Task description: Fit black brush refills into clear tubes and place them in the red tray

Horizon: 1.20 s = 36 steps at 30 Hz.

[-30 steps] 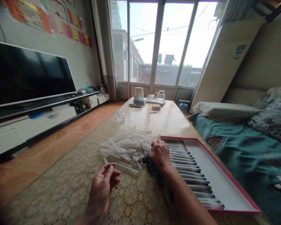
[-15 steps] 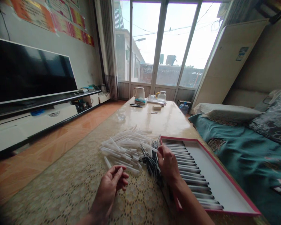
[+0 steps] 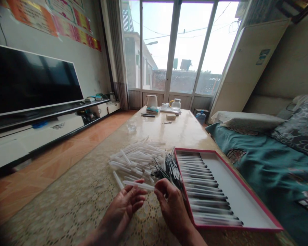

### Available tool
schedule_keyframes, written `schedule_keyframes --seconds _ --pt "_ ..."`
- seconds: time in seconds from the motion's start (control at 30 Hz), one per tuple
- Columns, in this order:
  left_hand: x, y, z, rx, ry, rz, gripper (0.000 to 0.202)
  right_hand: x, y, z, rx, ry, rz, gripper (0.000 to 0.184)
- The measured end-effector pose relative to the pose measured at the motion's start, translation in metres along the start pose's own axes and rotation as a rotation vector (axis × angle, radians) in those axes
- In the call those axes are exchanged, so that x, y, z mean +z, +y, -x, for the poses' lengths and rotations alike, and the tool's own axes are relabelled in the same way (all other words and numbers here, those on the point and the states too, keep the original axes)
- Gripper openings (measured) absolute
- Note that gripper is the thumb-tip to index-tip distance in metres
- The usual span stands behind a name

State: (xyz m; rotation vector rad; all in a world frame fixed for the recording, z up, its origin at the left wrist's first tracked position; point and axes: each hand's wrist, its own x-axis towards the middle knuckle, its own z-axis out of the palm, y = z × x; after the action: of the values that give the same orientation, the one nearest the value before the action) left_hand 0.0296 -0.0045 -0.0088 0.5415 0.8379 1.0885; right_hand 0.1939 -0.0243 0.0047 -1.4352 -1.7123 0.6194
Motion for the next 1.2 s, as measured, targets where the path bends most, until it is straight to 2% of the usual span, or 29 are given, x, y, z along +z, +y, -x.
schedule_keyframes --seconds 0.1,0.23,0.33,0.47,0.63,0.77,0.83,0.9,1.03,1.2 --pt "0.000 0.002 0.000 0.040 0.056 0.025 0.009 -0.004 0.006 -0.001 -0.046 0.067 0.153 0.011" --pt "0.001 0.004 0.000 0.118 0.115 0.015 0.008 -0.011 0.020 -0.006 -0.069 0.225 0.583 0.010" --pt "0.000 0.003 0.000 0.167 0.146 0.011 0.011 -0.011 0.025 -0.009 -0.040 0.213 0.793 0.006" --pt "-0.001 0.001 0.001 0.202 0.154 0.006 0.015 -0.006 0.026 -0.010 0.006 0.184 0.896 0.006" --pt "0.000 0.002 0.001 0.167 0.159 0.026 0.011 -0.007 0.029 -0.008 0.003 0.178 0.928 0.013" --pt "-0.001 0.003 0.000 0.170 0.206 0.062 0.010 -0.014 0.032 -0.005 -0.039 0.263 0.936 0.017" --pt "-0.002 0.005 -0.002 0.186 0.245 0.080 0.009 -0.017 0.033 -0.004 -0.081 0.330 0.861 0.020" --pt "-0.003 0.010 -0.004 0.208 0.278 0.099 0.011 -0.017 0.032 -0.001 -0.154 0.361 0.687 0.021" --pt "-0.005 0.021 -0.008 0.249 0.339 0.131 0.017 -0.011 0.024 0.004 -0.249 0.280 0.342 0.019" --pt "-0.007 0.026 -0.010 0.257 0.371 0.130 0.021 -0.003 0.017 0.009 -0.240 0.190 0.310 0.018"
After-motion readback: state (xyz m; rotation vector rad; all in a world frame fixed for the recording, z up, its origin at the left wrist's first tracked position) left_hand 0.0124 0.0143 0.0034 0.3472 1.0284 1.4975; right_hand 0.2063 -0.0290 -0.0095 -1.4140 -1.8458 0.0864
